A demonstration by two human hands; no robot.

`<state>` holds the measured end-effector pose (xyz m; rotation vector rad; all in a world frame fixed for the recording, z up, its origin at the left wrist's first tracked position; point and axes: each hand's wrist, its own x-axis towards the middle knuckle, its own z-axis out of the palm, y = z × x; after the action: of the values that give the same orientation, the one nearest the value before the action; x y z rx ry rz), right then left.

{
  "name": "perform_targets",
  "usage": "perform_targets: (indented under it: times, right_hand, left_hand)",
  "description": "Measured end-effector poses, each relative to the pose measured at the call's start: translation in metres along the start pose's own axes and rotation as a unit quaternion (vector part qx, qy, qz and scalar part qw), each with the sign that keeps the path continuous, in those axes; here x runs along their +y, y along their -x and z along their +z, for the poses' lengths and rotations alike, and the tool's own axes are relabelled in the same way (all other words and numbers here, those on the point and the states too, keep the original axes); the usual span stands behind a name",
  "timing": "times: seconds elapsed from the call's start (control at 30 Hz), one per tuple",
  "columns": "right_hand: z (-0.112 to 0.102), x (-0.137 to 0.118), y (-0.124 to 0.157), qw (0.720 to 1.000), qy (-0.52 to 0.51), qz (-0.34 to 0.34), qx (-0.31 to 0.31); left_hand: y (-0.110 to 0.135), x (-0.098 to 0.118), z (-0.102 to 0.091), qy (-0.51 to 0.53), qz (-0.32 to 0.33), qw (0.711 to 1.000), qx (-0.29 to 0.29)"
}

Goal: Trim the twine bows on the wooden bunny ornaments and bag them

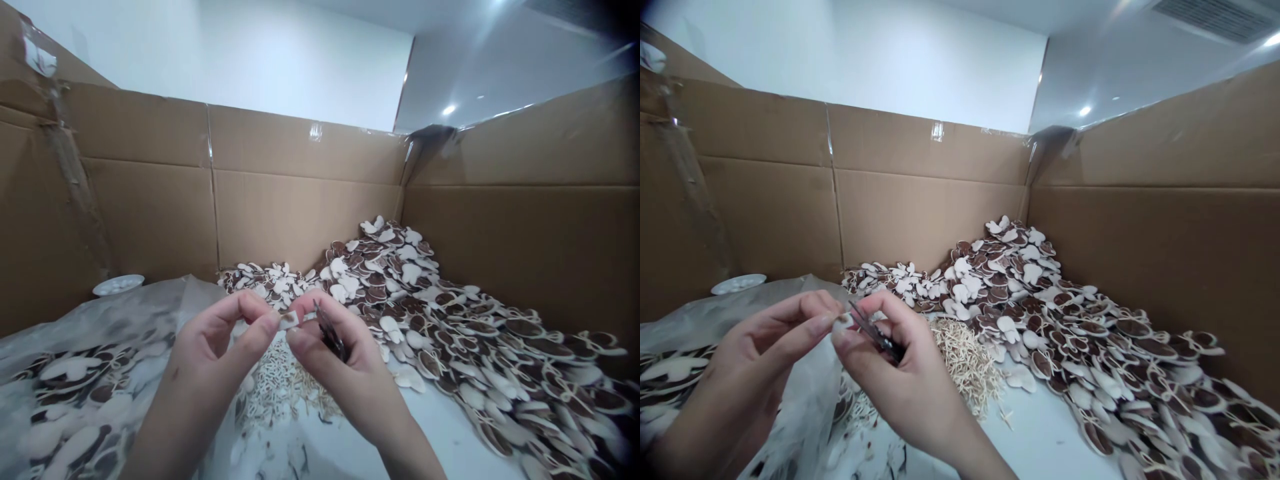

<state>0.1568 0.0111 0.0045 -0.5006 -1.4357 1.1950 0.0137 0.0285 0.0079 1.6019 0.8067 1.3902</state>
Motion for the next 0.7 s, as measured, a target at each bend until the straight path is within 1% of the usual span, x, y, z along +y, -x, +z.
perform_targets:
  times: [0.17,0.33,0.4,0.53,0.63,0.7]
  right_hand:
    - [-0.0004,0.0026,0.0011,1.0,-0.02,-0.014,-0.009]
    - [-0.0007,0.0019,0.0054,1.0,-0.026,-0.009,-0.011]
    - [-0.0003,0.0017,0.0062,0.999,-0.041,0.007,-0.014]
    - [0.0012,0.005,0.0055,0.995,-0.095,0.034,-0.011]
    - [0.0028,0.0081,0.0046,0.988,-0.15,0.034,-0.005]
    - [0.0039,0.0083,0.0045,0.982,-0.182,0.043,0.003]
  left_hand:
    - [0.0037,0.0057,0.0059,0.045,-0.027,0.998,0.019]
    - [0.0019,0.0049,-0.001,0.05,-0.05,0.997,-0.041]
    - [0.0017,0.0045,-0.0027,0.055,-0.051,0.996,-0.046]
    - [0.0027,0.0043,-0.0022,0.05,-0.037,0.997,-0.048]
    - [0.0043,0.0049,-0.0007,0.049,-0.003,0.998,-0.04]
    - [0.0057,0.0057,0.0004,0.062,0.018,0.997,-0.044]
